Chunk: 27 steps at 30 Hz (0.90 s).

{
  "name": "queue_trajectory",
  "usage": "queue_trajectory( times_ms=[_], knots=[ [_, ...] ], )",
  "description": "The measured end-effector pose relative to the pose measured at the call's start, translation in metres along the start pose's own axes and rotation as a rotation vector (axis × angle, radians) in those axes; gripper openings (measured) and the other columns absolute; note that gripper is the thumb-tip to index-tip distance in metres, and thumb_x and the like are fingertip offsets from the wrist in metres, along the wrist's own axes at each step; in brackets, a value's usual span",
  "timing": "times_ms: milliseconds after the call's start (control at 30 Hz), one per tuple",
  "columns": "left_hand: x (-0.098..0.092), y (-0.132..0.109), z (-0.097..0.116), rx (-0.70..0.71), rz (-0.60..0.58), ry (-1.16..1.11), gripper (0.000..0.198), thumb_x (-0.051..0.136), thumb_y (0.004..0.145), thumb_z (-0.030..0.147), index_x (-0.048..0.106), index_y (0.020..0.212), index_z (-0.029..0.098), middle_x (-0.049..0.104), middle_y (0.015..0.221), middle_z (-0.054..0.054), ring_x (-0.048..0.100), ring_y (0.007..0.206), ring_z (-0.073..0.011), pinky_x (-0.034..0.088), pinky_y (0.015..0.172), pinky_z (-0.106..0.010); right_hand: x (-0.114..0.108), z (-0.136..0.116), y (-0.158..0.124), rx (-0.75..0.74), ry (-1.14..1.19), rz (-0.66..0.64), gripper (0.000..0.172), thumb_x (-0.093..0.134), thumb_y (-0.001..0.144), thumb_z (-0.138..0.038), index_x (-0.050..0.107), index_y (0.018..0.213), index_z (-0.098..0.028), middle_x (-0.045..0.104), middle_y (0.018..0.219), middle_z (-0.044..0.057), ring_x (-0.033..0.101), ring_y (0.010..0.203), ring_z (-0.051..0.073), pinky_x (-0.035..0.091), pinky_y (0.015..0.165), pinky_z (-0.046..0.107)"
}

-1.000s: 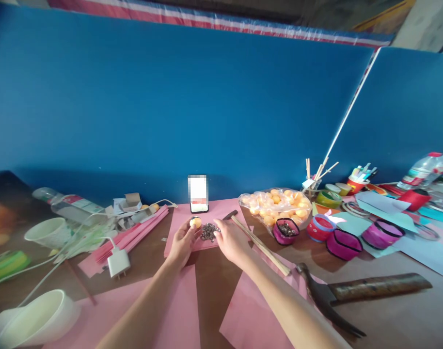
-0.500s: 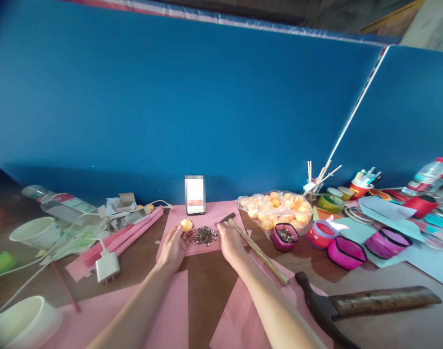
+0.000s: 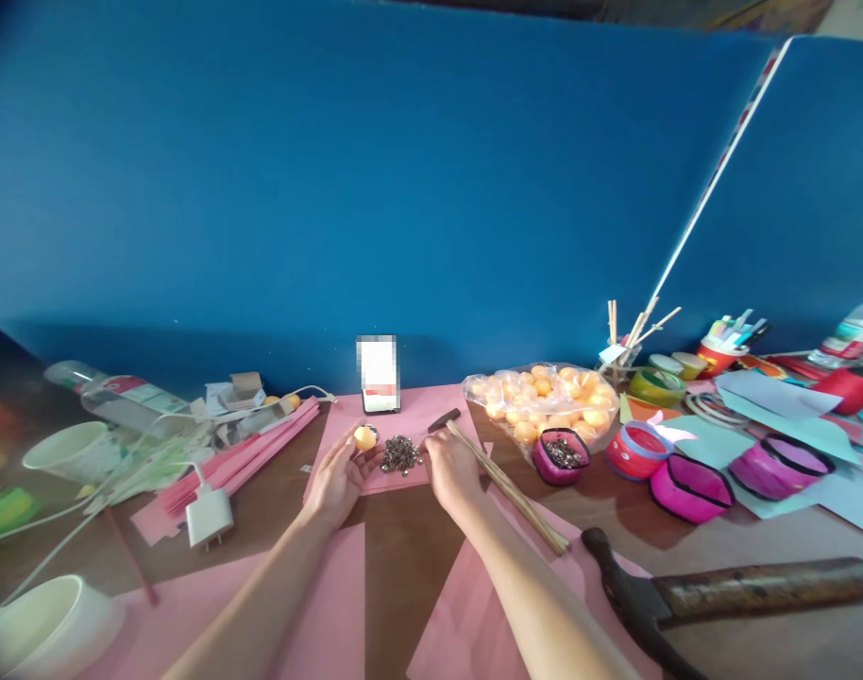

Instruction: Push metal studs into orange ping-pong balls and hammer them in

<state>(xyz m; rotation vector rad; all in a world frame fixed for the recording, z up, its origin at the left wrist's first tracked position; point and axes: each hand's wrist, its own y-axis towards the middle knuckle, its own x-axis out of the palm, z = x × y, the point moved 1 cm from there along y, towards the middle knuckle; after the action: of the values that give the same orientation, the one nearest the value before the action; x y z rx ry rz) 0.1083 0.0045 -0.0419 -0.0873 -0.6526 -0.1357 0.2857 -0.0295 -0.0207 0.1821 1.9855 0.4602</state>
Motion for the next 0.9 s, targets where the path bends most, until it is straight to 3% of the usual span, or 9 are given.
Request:
queue_trajectory(
  times_ms=[167, 367, 500, 733, 900],
  knots=[
    [0.003, -0.002, 0.002, 0.013, -0.022, 0.01, 0.049, 0.061, 0.074, 0.032, 0.049, 0.121, 0.021, 0.066, 0.095, -0.007, 0.064, 0.084, -0.0176, 0.049, 0.08, -0.036, -0.001, -0.003, -0.002, 0.024, 0.054, 0.134, 0.015, 0.045, 0.082, -0.016, 0.06, 0.083, -0.016, 0.062, 0.074, 0.005, 0.056, 0.068, 0.017, 0.039, 0.061, 0.025],
    [0.005, -0.003, 0.0, 0.055, 0.01, 0.11, 0.048, 0.068, 0.069, 0.028, 0.055, 0.114, 0.019, 0.063, 0.104, -0.009, 0.062, 0.088, -0.0176, 0.049, 0.082, -0.033, -0.003, -0.01, 0.003, -0.013, 0.362, 0.184, 0.012, 0.048, 0.082, -0.02, 0.06, 0.081, -0.017, 0.065, 0.079, 0.006, 0.059, 0.075, 0.018, 0.045, 0.07, 0.027],
    [0.005, -0.005, -0.002, 0.016, -0.06, 0.239, 0.055, 0.068, 0.068, 0.029, 0.051, 0.119, 0.017, 0.064, 0.103, -0.011, 0.063, 0.089, -0.0211, 0.051, 0.078, -0.036, -0.008, -0.017, 0.004, 0.069, 0.551, 0.135, 0.013, 0.053, 0.08, -0.026, 0.062, 0.081, -0.017, 0.065, 0.074, 0.003, 0.06, 0.068, 0.016, 0.047, 0.065, 0.026],
    [0.008, -0.009, 0.001, 0.02, -0.13, 0.28, 0.055, 0.065, 0.071, 0.029, 0.048, 0.122, 0.016, 0.063, 0.109, -0.012, 0.06, 0.099, -0.0235, 0.049, 0.084, -0.038, -0.005, -0.017, 0.003, 0.201, 0.89, 0.041, 0.021, 0.056, 0.079, -0.037, 0.062, 0.079, -0.016, 0.06, 0.067, 0.001, 0.058, 0.059, 0.013, 0.05, 0.058, 0.026],
    [0.01, -0.009, 0.002, 0.04, -0.13, 0.347, 0.052, 0.065, 0.071, 0.029, 0.05, 0.119, 0.015, 0.063, 0.109, -0.012, 0.059, 0.1, -0.0237, 0.049, 0.085, -0.037, 0.004, -0.014, 0.003, 0.275, 1.135, -0.01, 0.022, 0.058, 0.077, -0.037, 0.06, 0.084, -0.016, 0.063, 0.079, 0.002, 0.061, 0.068, 0.014, 0.052, 0.068, 0.029]
  ],
)
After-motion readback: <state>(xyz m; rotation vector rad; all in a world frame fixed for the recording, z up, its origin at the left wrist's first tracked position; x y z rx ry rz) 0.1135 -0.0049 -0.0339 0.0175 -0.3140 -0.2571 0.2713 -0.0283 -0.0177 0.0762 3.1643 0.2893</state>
